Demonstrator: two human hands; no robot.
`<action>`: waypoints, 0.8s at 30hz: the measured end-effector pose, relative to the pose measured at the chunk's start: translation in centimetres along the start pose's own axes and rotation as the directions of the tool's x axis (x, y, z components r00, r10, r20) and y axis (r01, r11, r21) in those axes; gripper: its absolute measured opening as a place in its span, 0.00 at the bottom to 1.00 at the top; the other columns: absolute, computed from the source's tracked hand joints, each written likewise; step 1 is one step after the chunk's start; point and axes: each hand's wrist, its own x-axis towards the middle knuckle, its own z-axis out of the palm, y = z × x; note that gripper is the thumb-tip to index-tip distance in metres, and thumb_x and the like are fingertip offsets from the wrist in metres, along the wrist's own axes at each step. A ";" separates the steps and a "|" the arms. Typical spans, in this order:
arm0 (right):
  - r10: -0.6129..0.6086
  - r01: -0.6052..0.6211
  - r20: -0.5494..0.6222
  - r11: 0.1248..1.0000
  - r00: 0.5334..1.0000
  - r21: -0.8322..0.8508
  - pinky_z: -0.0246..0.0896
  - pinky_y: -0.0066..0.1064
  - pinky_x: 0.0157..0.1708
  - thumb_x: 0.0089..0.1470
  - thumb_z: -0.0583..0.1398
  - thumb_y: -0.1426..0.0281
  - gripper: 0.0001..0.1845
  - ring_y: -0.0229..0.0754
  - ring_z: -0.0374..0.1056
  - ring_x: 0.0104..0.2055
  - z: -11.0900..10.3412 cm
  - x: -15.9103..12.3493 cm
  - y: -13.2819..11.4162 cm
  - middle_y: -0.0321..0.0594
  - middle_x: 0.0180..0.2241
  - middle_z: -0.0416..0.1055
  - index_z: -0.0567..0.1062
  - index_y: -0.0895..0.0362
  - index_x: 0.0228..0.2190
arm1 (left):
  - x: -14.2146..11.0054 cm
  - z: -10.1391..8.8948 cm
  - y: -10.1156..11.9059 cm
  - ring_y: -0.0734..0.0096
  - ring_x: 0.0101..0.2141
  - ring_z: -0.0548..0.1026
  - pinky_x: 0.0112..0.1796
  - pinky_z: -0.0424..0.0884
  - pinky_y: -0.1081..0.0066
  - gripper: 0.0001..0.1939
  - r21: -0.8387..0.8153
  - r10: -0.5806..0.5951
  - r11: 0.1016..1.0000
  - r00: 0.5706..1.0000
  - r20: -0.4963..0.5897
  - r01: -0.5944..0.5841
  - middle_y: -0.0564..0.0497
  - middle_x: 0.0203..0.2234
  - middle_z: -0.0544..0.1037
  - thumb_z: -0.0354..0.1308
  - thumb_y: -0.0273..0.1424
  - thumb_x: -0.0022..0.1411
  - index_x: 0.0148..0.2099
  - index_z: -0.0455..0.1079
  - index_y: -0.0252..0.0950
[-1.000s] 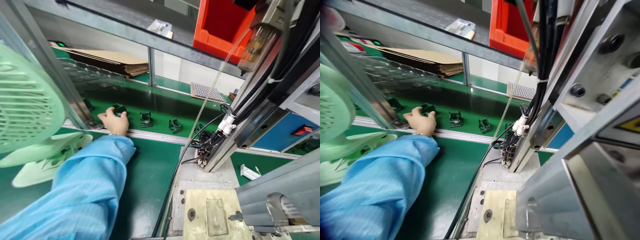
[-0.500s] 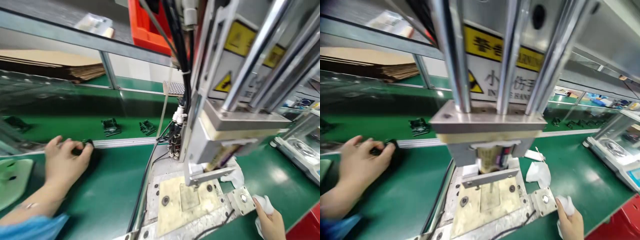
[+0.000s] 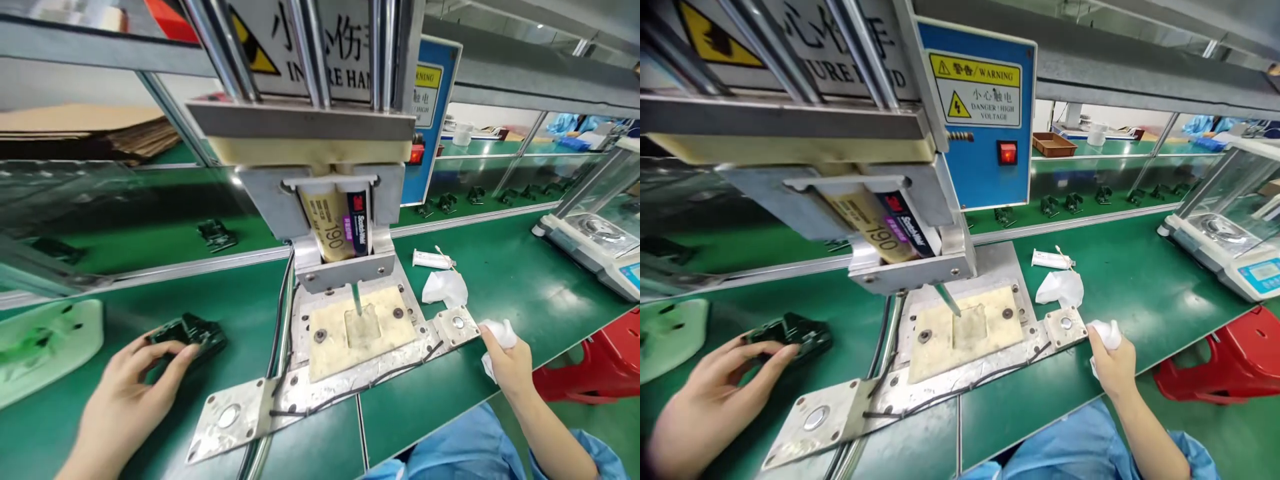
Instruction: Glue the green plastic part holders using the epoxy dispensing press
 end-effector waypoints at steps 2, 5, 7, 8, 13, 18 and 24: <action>-0.021 0.021 -0.024 1.000 0.999 -0.010 0.71 0.38 0.30 0.45 0.65 0.45 0.28 0.52 0.75 0.27 0.0 -0.2 -0.1 0.46 0.23 0.77 0.83 0.60 0.28 | -0.5 -0.3 1.6 0.36 0.57 0.70 0.58 0.65 0.41 0.16 -0.064 -0.152 0.987 0.988 -0.020 0.151 0.53 0.35 0.74 0.64 0.51 0.42 0.28 0.70 0.49; -0.058 0.057 -0.045 0.998 0.997 -0.021 0.70 0.38 0.32 0.46 0.64 0.45 0.29 0.52 0.75 0.28 -0.1 -0.5 -0.3 0.46 0.23 0.77 0.83 0.60 0.29 | -0.8 -0.9 3.9 0.44 0.52 0.75 0.55 0.71 0.47 0.28 -0.155 -0.256 0.957 0.965 -0.057 0.245 0.52 0.39 0.75 0.70 0.49 0.38 0.41 0.66 0.47; -0.077 0.077 -0.032 0.997 0.996 -0.017 0.70 0.38 0.31 0.48 0.64 0.45 0.29 0.51 0.74 0.27 -0.1 -0.6 -0.3 0.45 0.22 0.76 0.83 0.60 0.30 | -1.3 -1.3 6.0 0.49 0.54 0.74 0.56 0.71 0.53 0.38 -0.268 -0.304 0.917 0.953 0.011 0.296 0.50 0.44 0.76 0.75 0.46 0.35 0.48 0.65 0.46; -0.086 0.086 -0.027 0.996 0.996 -0.013 0.70 0.38 0.31 0.48 0.64 0.45 0.29 0.50 0.74 0.26 -0.1 -0.6 -0.2 0.44 0.22 0.76 0.83 0.60 0.30 | -1.8 -1.4 7.3 0.50 0.56 0.73 0.57 0.70 0.55 0.41 -0.318 -0.321 0.886 0.942 0.102 0.337 0.48 0.45 0.76 0.76 0.46 0.33 0.51 0.67 0.45; -0.109 0.107 -0.047 0.994 0.993 -0.036 0.70 0.38 0.31 0.48 0.64 0.43 0.31 0.53 0.75 0.29 -0.2 -0.5 0.1 0.46 0.22 0.76 0.83 0.60 0.29 | -5.6 0.7 14.3 0.44 0.51 0.77 0.55 0.72 0.52 0.41 -0.226 -0.226 0.759 0.572 0.788 0.611 0.43 0.45 0.80 0.80 0.49 0.30 0.49 0.76 0.42; -0.086 0.085 -0.057 0.996 0.995 -0.028 0.70 0.40 0.33 0.46 0.64 0.41 0.32 0.54 0.76 0.30 0.0 -0.4 0.1 0.49 0.25 0.78 0.82 0.60 0.28 | -7.2 5.0 17.9 0.46 0.52 0.77 0.59 0.70 0.51 0.33 -0.305 -0.007 0.741 0.462 0.887 0.598 0.42 0.47 0.80 0.81 0.43 0.34 0.44 0.79 0.43; -0.099 0.098 -0.037 0.995 0.994 -0.016 0.69 0.38 0.31 0.47 0.64 0.44 0.30 0.53 0.76 0.30 0.0 -0.4 0.0 0.49 0.27 0.79 0.82 0.60 0.28 | -5.6 8.1 17.7 0.45 0.49 0.78 0.55 0.72 0.46 0.36 -0.440 0.107 0.804 0.630 0.769 0.401 0.41 0.46 0.80 0.81 0.45 0.34 0.46 0.74 0.40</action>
